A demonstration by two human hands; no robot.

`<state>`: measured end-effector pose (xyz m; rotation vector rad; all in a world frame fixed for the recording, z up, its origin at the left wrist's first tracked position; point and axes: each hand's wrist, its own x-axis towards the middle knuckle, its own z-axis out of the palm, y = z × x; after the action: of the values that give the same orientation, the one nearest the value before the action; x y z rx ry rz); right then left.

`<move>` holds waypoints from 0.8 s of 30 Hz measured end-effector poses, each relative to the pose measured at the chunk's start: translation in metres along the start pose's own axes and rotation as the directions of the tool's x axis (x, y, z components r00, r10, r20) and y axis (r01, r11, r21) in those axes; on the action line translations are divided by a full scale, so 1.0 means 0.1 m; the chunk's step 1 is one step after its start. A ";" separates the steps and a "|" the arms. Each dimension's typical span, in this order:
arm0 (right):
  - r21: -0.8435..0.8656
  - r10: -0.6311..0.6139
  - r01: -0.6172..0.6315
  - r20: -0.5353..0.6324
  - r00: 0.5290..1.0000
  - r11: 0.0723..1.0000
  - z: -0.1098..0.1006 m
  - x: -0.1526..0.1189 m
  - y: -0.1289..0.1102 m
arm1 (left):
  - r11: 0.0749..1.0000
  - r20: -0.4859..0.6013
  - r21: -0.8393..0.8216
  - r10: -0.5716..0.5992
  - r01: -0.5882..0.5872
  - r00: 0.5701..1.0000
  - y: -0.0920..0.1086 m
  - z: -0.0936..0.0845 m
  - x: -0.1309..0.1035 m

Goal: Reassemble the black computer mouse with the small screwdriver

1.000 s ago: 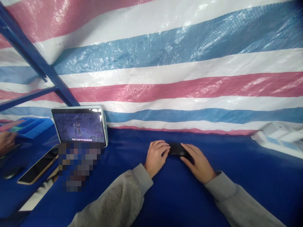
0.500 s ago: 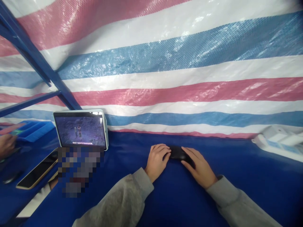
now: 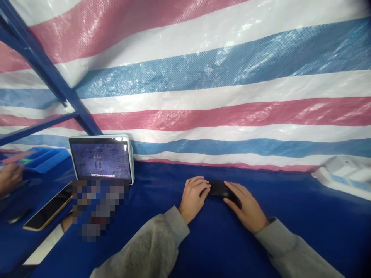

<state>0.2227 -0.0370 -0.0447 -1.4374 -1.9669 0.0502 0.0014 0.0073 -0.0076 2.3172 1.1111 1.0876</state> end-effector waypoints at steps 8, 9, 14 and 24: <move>0.016 -0.010 0.010 -0.002 1.000 1.000 -0.01 0.01 -0.01 | 0.999 0.049 0.017 -0.032 0.031 0.998 0.07 -0.04 0.00; 0.021 -0.015 0.015 -0.006 1.000 1.000 -0.02 0.01 -0.01 | 0.999 0.063 0.024 -0.026 0.024 0.998 0.07 -0.04 0.00; 0.035 -0.025 0.026 -0.027 0.999 0.999 -0.05 0.03 -0.03 | 0.993 0.120 0.102 0.048 -0.060 0.992 0.05 -0.03 -0.02; 0.017 -0.029 0.030 -0.048 0.998 0.999 -0.05 0.03 -0.03 | 0.969 0.127 0.202 0.120 -0.144 0.985 0.06 -0.02 -0.04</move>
<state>0.2222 -0.0375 -0.0384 -1.3859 -1.9438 0.0206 0.0011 0.0006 -0.0050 2.6158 1.0880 0.9064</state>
